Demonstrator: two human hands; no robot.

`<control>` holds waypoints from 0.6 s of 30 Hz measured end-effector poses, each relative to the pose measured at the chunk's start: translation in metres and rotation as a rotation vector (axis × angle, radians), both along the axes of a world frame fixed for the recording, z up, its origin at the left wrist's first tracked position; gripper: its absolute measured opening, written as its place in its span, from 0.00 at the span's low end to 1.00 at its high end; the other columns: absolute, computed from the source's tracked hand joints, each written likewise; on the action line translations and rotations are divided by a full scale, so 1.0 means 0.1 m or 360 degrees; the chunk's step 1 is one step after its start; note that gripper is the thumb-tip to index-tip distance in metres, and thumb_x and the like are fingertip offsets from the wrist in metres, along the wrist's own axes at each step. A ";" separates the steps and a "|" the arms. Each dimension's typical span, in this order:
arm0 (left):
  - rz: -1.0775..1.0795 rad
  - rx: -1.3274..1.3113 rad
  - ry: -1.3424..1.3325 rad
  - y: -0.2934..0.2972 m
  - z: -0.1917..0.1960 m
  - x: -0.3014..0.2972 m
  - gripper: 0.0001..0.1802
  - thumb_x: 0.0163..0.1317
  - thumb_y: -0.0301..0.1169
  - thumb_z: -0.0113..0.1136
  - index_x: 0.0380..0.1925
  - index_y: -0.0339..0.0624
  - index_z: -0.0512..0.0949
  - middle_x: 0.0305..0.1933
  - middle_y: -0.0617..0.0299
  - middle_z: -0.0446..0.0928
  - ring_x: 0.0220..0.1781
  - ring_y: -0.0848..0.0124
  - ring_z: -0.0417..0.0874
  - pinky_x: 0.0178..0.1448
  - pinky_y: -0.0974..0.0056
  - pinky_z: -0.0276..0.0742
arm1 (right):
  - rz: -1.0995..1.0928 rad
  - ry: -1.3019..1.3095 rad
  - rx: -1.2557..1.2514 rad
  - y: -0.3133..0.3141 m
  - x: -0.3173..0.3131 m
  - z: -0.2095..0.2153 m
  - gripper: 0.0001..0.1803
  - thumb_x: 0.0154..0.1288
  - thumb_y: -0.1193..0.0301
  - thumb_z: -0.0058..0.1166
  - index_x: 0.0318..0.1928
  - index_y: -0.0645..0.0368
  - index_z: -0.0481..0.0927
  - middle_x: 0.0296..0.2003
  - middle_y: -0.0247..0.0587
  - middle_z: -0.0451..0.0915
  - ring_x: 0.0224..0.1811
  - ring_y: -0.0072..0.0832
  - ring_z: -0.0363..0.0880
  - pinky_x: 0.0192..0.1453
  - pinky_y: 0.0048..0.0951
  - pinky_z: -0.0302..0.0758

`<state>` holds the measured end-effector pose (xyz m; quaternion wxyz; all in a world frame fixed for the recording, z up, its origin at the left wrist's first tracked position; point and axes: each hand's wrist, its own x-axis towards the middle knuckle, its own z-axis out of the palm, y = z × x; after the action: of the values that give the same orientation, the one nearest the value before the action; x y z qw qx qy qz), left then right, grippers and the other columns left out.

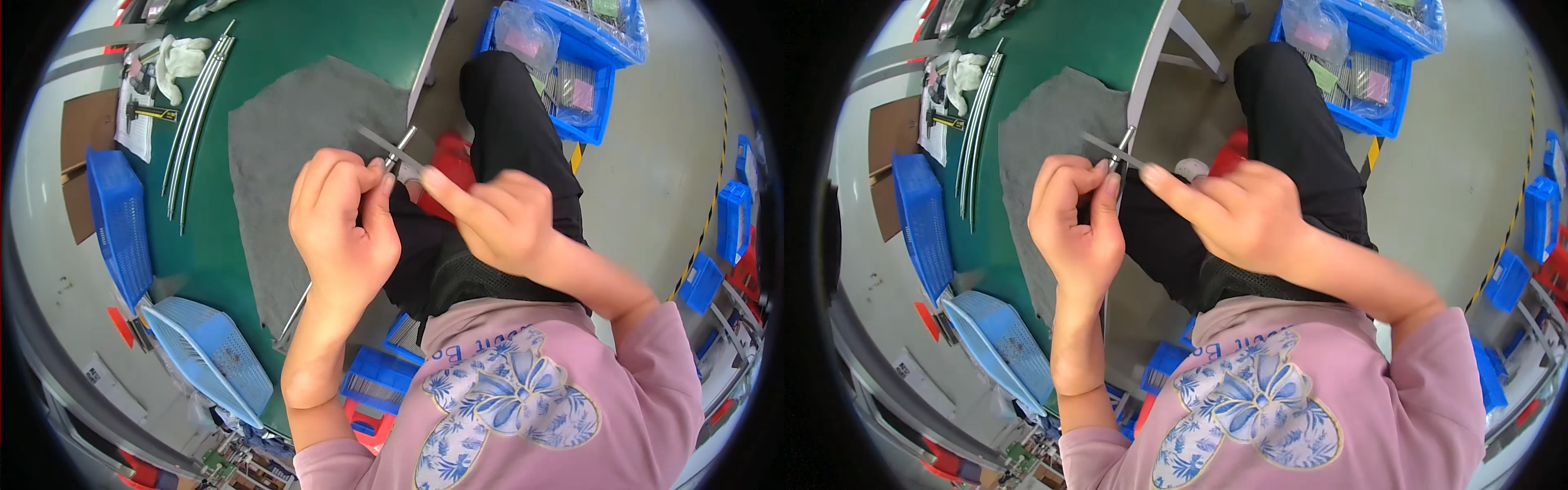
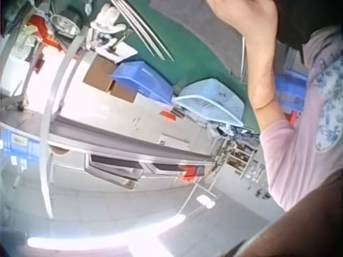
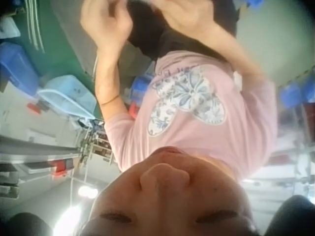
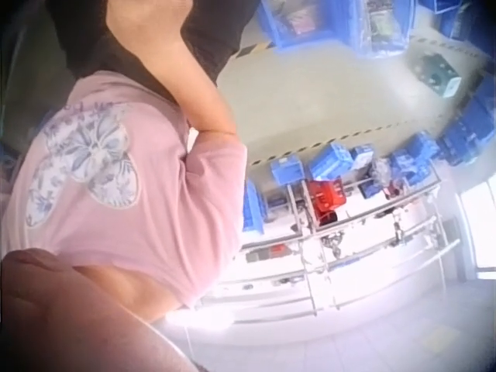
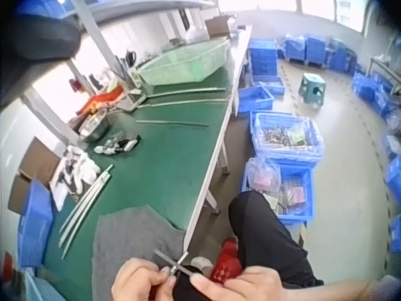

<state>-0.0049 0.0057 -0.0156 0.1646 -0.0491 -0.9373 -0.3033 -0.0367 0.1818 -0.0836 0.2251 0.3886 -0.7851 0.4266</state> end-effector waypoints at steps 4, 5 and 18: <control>0.0035 0.0068 0.0059 0.01 -0.01 -0.03 0.09 0.50 0.11 0.61 0.24 0.32 0.72 0.29 0.57 0.72 0.26 0.71 0.73 0.29 0.70 0.70 | 0.0010 -0.0068 0.0008 -0.03 -0.01 -0.02 0.32 0.37 0.83 0.58 0.52 0.59 0.83 0.14 0.28 0.61 0.12 0.24 0.61 0.18 0.28 0.58; 0.0060 0.0063 0.0042 0.01 0.01 -0.01 0.09 0.48 0.12 0.63 0.23 0.34 0.72 0.27 0.57 0.72 0.27 0.65 0.73 0.30 0.65 0.69 | 0.0011 -0.0061 0.0073 0.08 0.06 -0.03 0.32 0.37 0.83 0.57 0.52 0.59 0.83 0.13 0.28 0.61 0.12 0.24 0.61 0.18 0.28 0.58; 0.0084 0.0114 0.0019 0.03 -0.01 -0.04 0.11 0.44 0.14 0.65 0.23 0.37 0.72 0.26 0.57 0.72 0.27 0.58 0.73 0.31 0.61 0.68 | 0.0050 -0.0068 0.0034 -0.03 -0.09 0.06 0.33 0.39 0.83 0.58 0.54 0.59 0.82 0.14 0.29 0.62 0.13 0.24 0.62 0.19 0.28 0.58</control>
<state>-0.0091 0.0089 -0.0163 0.1798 -0.0204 -0.9257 -0.3320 -0.0453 0.1790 -0.0773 0.1973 0.3941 -0.7880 0.4299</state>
